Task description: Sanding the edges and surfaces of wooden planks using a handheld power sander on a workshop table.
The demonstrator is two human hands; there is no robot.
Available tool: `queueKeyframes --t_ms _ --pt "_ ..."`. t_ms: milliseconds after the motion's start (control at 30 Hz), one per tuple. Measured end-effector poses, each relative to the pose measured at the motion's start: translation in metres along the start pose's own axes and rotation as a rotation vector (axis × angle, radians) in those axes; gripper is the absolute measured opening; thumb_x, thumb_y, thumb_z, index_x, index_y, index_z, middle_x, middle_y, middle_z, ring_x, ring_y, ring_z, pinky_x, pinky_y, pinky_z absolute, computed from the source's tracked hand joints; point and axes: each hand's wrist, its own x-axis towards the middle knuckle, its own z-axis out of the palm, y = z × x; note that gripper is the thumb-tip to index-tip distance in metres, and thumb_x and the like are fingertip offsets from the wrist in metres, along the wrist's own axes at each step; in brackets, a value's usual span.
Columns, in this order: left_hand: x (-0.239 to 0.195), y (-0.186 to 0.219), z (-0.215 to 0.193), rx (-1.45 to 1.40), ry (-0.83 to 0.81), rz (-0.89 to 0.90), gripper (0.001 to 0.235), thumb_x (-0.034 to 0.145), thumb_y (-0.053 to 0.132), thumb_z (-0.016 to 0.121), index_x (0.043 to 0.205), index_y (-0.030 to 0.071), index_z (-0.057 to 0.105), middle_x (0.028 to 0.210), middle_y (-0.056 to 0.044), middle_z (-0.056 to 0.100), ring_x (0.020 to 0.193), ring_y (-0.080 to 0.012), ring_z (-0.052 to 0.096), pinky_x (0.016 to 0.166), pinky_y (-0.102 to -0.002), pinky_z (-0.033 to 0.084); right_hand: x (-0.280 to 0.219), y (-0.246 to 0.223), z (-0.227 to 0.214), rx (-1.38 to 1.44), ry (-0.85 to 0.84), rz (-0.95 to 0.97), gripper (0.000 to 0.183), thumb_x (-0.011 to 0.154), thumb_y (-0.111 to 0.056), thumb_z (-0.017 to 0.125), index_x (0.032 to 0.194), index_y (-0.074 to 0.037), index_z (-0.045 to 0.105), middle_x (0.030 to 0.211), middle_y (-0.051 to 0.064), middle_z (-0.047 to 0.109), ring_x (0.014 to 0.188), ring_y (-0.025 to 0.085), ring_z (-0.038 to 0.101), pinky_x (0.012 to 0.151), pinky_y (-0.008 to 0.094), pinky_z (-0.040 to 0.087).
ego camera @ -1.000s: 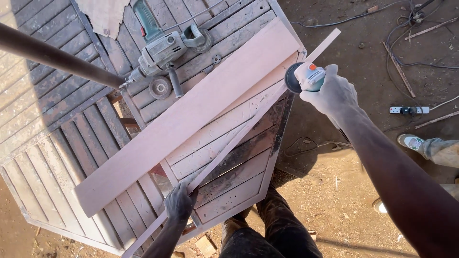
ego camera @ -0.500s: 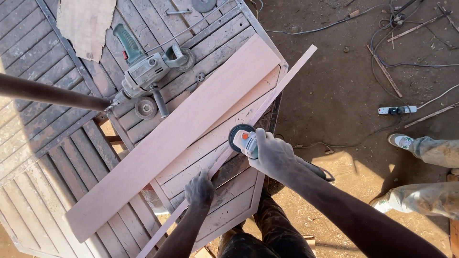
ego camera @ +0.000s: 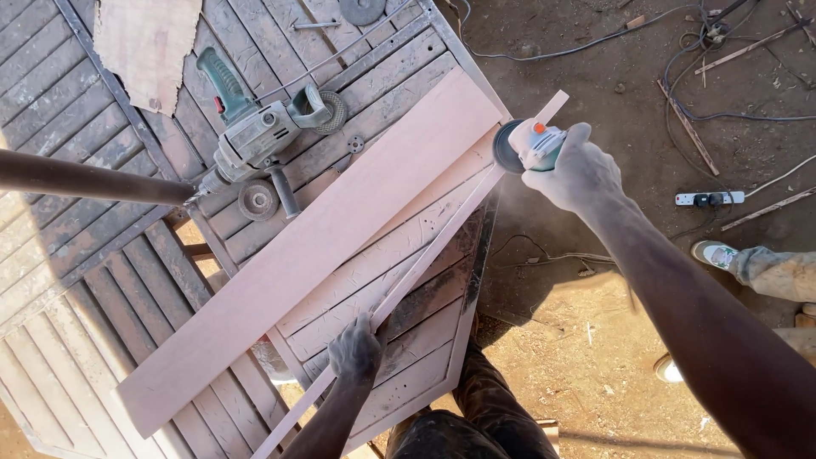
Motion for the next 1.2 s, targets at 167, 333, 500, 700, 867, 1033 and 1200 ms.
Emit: queueKeyframes --t_ms 167,333,500,700,867,1033,1200 --pt "-0.003 0.0 0.001 0.04 0.036 0.01 0.042 0.101 0.058 0.051 0.103 0.017 0.06 0.079 -0.004 0.073 0.065 -0.0307 0.069 0.056 -0.048 0.052 -0.012 -0.004 0.005 -0.013 -0.017 -0.02 0.085 0.074 -0.05 0.089 0.122 -0.004 0.037 0.117 0.018 0.068 0.089 0.035 0.072 0.073 0.047 0.059" --pt "-0.003 0.002 -0.004 0.037 -0.013 -0.019 0.047 0.102 0.061 0.043 0.101 0.016 0.058 0.079 -0.006 0.073 0.066 -0.03 0.069 0.058 -0.048 0.052 -0.063 -0.017 0.051 -0.042 -0.102 -0.299 0.076 0.076 -0.039 0.092 0.12 -0.003 0.041 0.108 0.02 0.067 0.072 0.027 0.073 0.052 0.037 0.064" --pt "-0.003 -0.003 -0.001 0.047 0.02 -0.014 0.051 0.1 0.066 0.041 0.092 0.018 0.057 0.076 -0.004 0.072 0.063 -0.0263 0.069 0.059 -0.045 0.054 -0.046 -0.006 0.05 -0.054 -0.036 -0.267 0.08 0.074 -0.044 0.091 0.119 -0.004 0.038 0.104 0.017 0.068 0.076 0.031 0.074 0.057 0.046 0.062" --pt "0.0 -0.005 0.004 0.053 0.025 -0.034 0.054 0.098 0.069 0.041 0.098 0.018 0.058 0.081 -0.005 0.074 0.07 -0.031 0.072 0.061 -0.048 0.054 0.005 0.019 -0.009 -0.047 -0.024 -0.111 0.085 0.076 -0.047 0.09 0.125 -0.001 0.038 0.115 0.022 0.068 0.08 0.031 0.073 0.062 0.044 0.063" --pt "-0.002 -0.01 0.009 0.063 0.053 -0.017 0.053 0.097 0.069 0.045 0.09 0.017 0.057 0.075 -0.004 0.072 0.063 -0.0274 0.069 0.058 -0.046 0.054 0.048 0.04 -0.042 -0.035 0.051 0.064 0.088 0.072 -0.054 0.087 0.124 -0.001 0.037 0.117 0.026 0.067 0.096 0.047 0.068 0.081 0.056 0.054" --pt "0.002 -0.017 0.017 0.058 0.034 -0.032 0.051 0.097 0.067 0.045 0.095 0.017 0.058 0.08 -0.001 0.072 0.072 -0.029 0.071 0.064 -0.049 0.052 0.061 0.029 -0.059 0.088 0.042 0.199 0.082 0.074 -0.043 0.085 0.128 -0.003 0.038 0.119 0.018 0.065 0.107 0.041 0.063 0.084 0.053 0.05" --pt "0.002 -0.006 0.005 0.064 0.052 -0.059 0.056 0.094 0.072 0.044 0.088 0.018 0.057 0.083 -0.005 0.076 0.075 -0.0339 0.073 0.066 -0.053 0.054 0.029 0.019 -0.036 0.058 0.002 0.052 0.085 0.074 -0.044 0.09 0.128 -0.002 0.039 0.12 0.022 0.065 0.092 0.036 0.07 0.071 0.046 0.059"
